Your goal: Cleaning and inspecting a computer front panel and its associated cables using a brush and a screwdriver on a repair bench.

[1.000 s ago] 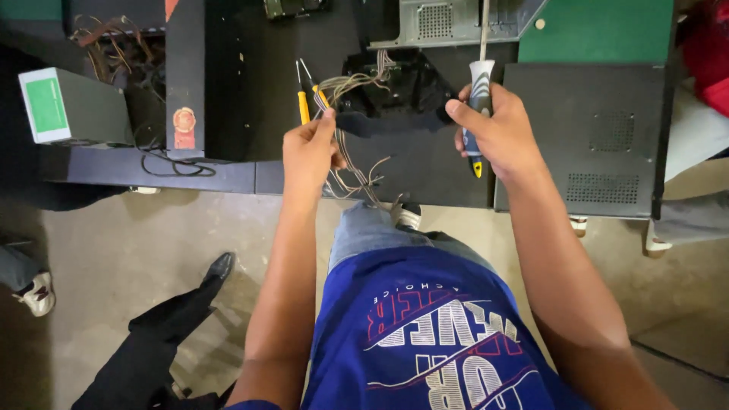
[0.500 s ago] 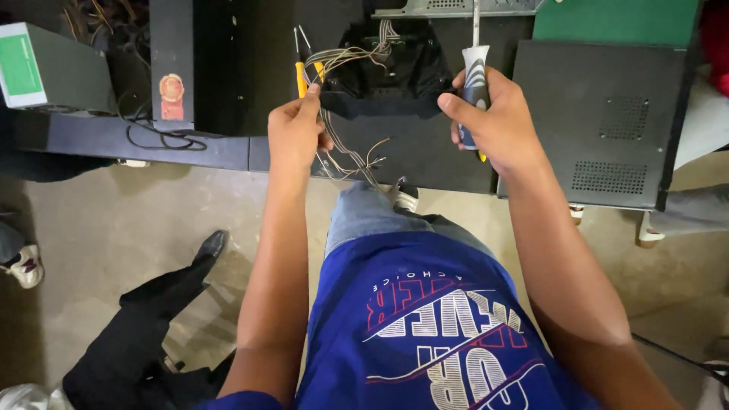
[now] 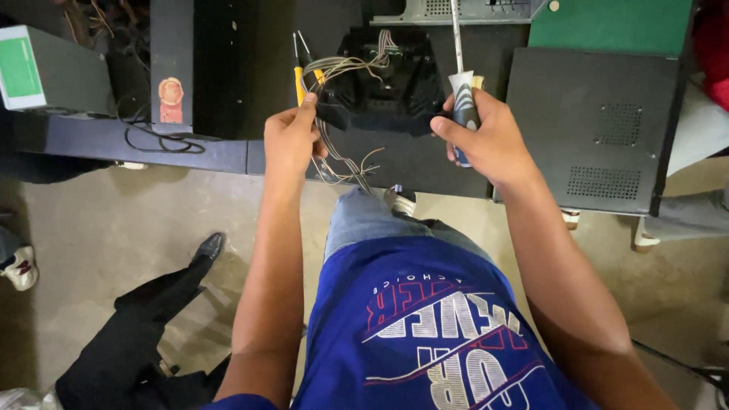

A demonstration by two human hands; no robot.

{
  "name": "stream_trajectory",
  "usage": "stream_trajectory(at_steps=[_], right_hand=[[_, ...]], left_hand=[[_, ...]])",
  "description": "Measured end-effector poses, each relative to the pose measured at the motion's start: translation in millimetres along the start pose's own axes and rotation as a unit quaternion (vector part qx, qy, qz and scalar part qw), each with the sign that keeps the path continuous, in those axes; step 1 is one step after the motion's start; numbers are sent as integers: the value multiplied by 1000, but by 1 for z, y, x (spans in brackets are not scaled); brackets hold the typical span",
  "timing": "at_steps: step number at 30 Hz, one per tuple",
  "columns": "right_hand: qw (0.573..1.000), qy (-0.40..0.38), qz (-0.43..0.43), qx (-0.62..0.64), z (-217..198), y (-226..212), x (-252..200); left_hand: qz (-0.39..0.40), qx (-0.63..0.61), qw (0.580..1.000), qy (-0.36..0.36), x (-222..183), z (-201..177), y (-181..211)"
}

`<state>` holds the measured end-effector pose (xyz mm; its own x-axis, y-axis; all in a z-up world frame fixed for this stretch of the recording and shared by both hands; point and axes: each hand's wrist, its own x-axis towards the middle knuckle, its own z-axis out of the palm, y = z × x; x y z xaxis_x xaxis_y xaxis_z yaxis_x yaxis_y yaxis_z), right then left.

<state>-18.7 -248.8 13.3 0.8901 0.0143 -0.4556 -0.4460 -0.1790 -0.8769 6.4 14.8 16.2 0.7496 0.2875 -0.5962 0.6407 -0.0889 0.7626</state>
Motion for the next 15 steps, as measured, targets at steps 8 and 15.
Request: stream_trajectory(at_steps=[8,15], right_hand=[[992,5,-97,80,-5,17,7],[999,28,-16,29,-11,-1,6]], left_hand=[[61,-10,998,-11,29,2,-30],[29,-17,999,-9,2,13,5]])
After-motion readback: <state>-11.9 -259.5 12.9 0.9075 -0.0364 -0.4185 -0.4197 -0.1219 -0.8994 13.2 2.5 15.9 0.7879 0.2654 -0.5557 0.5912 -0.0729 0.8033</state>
